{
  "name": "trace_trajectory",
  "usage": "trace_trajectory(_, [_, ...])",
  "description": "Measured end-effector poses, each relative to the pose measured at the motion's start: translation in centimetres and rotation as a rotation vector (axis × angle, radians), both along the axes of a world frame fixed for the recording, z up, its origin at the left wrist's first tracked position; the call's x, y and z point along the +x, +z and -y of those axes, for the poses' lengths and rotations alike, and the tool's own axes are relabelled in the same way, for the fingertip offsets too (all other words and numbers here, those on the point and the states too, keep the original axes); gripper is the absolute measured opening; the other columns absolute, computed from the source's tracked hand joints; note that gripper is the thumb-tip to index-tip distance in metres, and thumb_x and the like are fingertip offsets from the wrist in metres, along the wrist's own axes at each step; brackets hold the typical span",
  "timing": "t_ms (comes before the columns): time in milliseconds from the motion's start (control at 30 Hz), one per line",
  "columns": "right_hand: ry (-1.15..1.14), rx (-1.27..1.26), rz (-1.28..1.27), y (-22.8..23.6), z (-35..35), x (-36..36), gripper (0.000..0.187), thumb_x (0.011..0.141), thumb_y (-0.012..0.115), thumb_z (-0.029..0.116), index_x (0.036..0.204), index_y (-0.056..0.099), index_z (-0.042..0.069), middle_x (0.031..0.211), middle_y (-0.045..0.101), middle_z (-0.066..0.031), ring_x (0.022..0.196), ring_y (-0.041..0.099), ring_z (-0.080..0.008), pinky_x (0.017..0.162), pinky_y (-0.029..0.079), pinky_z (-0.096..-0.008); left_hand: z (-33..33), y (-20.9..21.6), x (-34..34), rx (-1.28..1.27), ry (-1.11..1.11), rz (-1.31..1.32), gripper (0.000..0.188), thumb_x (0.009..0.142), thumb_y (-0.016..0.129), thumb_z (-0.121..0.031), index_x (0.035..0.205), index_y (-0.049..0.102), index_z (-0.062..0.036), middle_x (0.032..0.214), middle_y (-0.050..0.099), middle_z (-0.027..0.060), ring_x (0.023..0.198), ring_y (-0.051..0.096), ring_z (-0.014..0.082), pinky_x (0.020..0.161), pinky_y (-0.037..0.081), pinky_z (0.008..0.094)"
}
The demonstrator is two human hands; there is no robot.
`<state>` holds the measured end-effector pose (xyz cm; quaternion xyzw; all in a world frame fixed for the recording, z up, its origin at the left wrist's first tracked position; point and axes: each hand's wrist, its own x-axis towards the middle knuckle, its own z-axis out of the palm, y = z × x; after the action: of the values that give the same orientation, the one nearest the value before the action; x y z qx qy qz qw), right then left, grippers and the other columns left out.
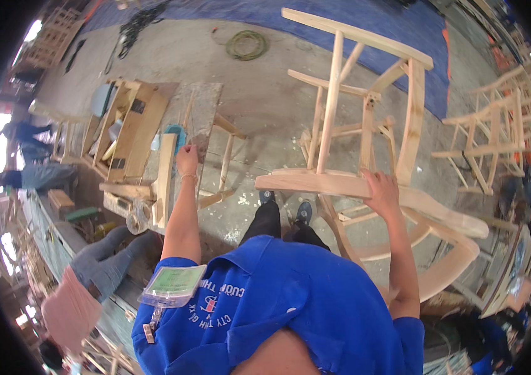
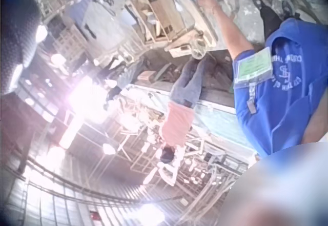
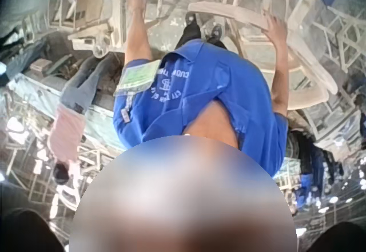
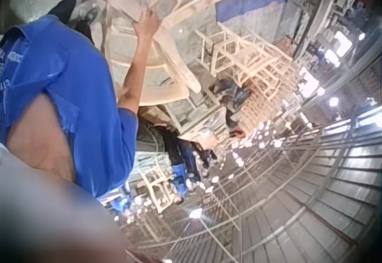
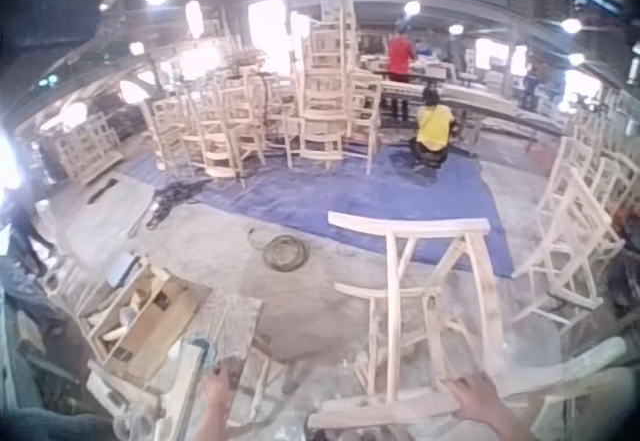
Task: The person assembles a wooden rocking chair by fitting the backrest frame to the seat base, tapping joints with a hammer, and applying glue to the connections. A coworker hands over two bottles of glue, which the person holds while continuing to work on the chair.
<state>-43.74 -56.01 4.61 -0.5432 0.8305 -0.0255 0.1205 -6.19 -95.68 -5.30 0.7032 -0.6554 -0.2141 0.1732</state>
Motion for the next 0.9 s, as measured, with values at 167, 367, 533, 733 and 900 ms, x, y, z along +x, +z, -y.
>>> trace_trajectory(167, [-0.139, 0.01, 0.125, 4.3, 0.5, 2.2, 0.066, 0.066, 0.078, 0.021, 0.128, 0.054, 0.016, 0.111, 0.059, -0.0143, 0.106, 0.055, -0.0344, 0.09, 0.044, -0.046, -0.7, 0.9, -1.9, 0.219, -0.287, -0.536, 0.016, 0.09, 0.065, -0.017, 0.094, 0.065, -0.0013, 0.079, 0.065, 0.0026, 0.068, 0.059, 0.0085, 0.062, 0.047, 0.0228])
trace_trajectory(367, [-0.008, -0.623, 0.106, 12.8, 9.9, 12.5, 0.044, 0.079, 0.071, 0.013, 0.121, 0.061, 0.011, 0.123, 0.057, -0.0084, 0.101, 0.062, -0.0235, 0.083, 0.052, -0.0346, -9.0, 13.9, -8.2, 0.464, -0.813, -0.586, 0.008, 0.084, 0.069, -0.005, 0.087, 0.066, 0.0013, 0.073, 0.066, 0.0037, 0.068, 0.058, 0.0076, 0.063, 0.047, 0.0232])
trace_trajectory(533, [-0.113, -0.55, 0.155, 11.8, 8.6, 14.8, 0.032, 0.081, 0.07, 0.014, 0.111, 0.062, 0.007, 0.097, 0.061, -0.0091, 0.087, 0.063, -0.0255, 0.071, 0.051, -0.0353, -10.4, 21.0, -11.8, 0.52, -1.173, -0.637, 0.006, 0.08, 0.071, 0.0, 0.083, 0.066, 0.0013, 0.074, 0.065, 0.0032, 0.069, 0.059, 0.0094, 0.066, 0.047, 0.024])
trace_trajectory(733, [-0.629, -0.877, 1.014, 12.5, 7.6, 14.6, 0.025, 0.089, 0.065, 0.016, 0.111, 0.065, 0.005, 0.085, 0.061, -0.006, 0.081, 0.061, -0.0172, 0.067, 0.049, -0.0305, -11.5, 21.4, -16.4, 0.666, -1.328, -0.718, 0.006, 0.081, 0.071, -0.001, 0.084, 0.066, -0.0005, 0.073, 0.063, 0.004, 0.067, 0.059, 0.0103, 0.064, 0.047, 0.0238])
trace_trajectory(900, [-0.784, -1.0, 1.306, 10.1, 6.0, 11.9, 0.02, 0.094, 0.061, 0.015, 0.107, 0.068, 0.001, 0.09, 0.062, -0.0035, 0.084, 0.059, -0.0111, 0.076, 0.047, -0.0266, -16.4, 16.7, -20.6, 1.457, -0.981, -0.923, 0.009, 0.087, 0.069, -0.009, 0.09, 0.061, -0.0047, 0.078, 0.064, 0.0042, 0.069, 0.058, 0.0108, 0.063, 0.047, 0.0246])
